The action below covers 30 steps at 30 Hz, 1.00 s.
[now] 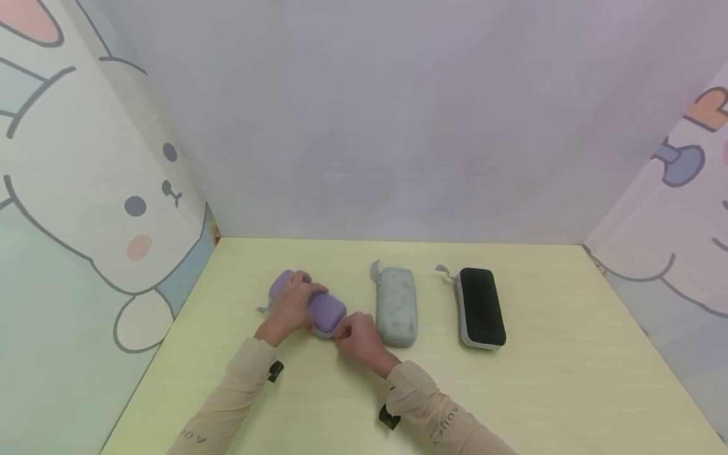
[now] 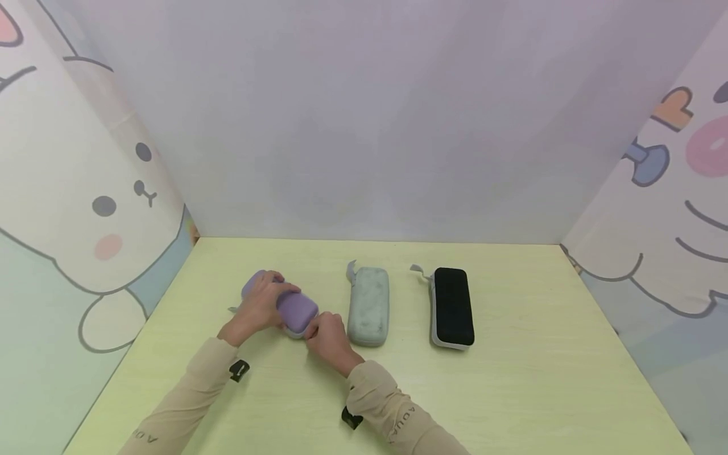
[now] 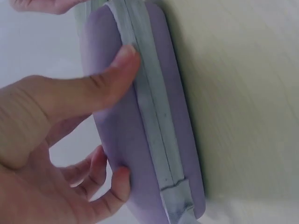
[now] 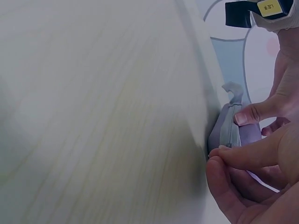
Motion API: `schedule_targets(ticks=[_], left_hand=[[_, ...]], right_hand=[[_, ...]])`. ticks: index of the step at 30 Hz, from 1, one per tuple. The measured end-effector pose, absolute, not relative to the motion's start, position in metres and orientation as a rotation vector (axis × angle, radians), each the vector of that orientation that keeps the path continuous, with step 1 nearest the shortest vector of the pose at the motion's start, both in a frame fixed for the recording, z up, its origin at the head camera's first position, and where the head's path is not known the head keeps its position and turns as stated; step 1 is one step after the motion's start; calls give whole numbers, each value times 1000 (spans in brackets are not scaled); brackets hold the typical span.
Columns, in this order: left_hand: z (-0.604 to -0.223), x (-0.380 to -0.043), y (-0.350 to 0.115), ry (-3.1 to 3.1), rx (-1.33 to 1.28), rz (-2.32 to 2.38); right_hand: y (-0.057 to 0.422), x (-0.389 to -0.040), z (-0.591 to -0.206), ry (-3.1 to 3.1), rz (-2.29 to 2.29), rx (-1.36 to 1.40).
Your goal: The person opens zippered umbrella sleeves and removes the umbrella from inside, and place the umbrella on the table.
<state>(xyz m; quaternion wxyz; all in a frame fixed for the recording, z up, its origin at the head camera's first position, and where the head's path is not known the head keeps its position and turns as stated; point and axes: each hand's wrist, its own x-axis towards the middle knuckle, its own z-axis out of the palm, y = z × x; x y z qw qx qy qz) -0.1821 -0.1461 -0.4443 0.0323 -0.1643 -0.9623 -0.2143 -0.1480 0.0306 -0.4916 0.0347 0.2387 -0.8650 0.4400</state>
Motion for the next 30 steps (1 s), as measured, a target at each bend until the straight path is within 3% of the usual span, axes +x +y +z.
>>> schedule_targets(ticks=[13,30], left_hand=[[-448,-190,-183,-2926,-737,-640],[-458,-226,-230,-3024,-859,-1245]], right_hand=[[35,-150,-491,-2650,1354,715],[35,-151,-492,-2664,1384,684]])
